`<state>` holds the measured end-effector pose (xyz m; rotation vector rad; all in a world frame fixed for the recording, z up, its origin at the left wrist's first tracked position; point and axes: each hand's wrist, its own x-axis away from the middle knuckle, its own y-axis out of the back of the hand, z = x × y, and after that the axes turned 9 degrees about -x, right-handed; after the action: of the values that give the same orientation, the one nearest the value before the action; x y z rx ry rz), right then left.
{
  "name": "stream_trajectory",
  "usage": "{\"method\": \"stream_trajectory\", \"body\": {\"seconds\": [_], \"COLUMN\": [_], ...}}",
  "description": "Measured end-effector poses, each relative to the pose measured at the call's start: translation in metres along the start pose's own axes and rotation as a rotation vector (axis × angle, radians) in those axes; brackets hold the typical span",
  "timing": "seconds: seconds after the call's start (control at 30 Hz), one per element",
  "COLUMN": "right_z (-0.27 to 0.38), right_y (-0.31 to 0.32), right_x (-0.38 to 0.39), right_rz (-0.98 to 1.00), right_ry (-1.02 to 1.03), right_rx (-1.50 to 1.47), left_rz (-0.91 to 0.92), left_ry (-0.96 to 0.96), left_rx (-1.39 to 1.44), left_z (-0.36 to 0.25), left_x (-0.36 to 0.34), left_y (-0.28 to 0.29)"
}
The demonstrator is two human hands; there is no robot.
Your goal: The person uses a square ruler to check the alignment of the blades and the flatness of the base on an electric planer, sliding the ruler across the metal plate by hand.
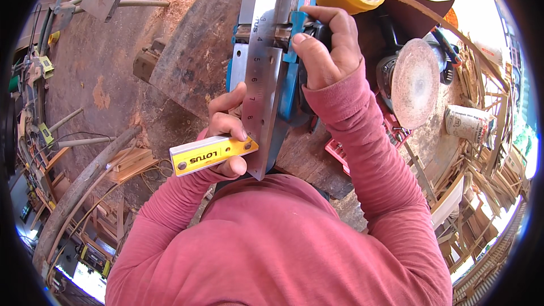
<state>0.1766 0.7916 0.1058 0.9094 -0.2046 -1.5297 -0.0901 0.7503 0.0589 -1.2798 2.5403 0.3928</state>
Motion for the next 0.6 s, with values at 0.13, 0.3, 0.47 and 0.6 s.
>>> {"method": "stream_trajectory", "body": {"seconds": [0.13,0.3,0.47,0.6], "right_z": [0.004,-0.0002,0.0017,0.0009], "right_y": [-0.0018,-0.0004,-0.0005,0.0015], "right_x": [-0.0005,-0.0014,-0.0013,-0.0023], "right_rz": [-0.027,-0.008,-0.01,-0.006], "right_ry": [-0.047,0.008,-0.01,0.011], "right_rx": [-0.022,0.016,0.0,-0.028], "left_rz": [-0.013,-0.006,-0.021,-0.015], "left_ry": [-0.013,0.028,0.024,0.017], "left_rx": [0.017,-0.003,0.031,0.003], "left_z": [0.001,-0.0042,-0.0031,-0.0018], "left_x": [-0.0013,-0.0019,-0.0022,-0.0001], "left_y": [-0.0017,-0.0006,-0.003,-0.0013]}}
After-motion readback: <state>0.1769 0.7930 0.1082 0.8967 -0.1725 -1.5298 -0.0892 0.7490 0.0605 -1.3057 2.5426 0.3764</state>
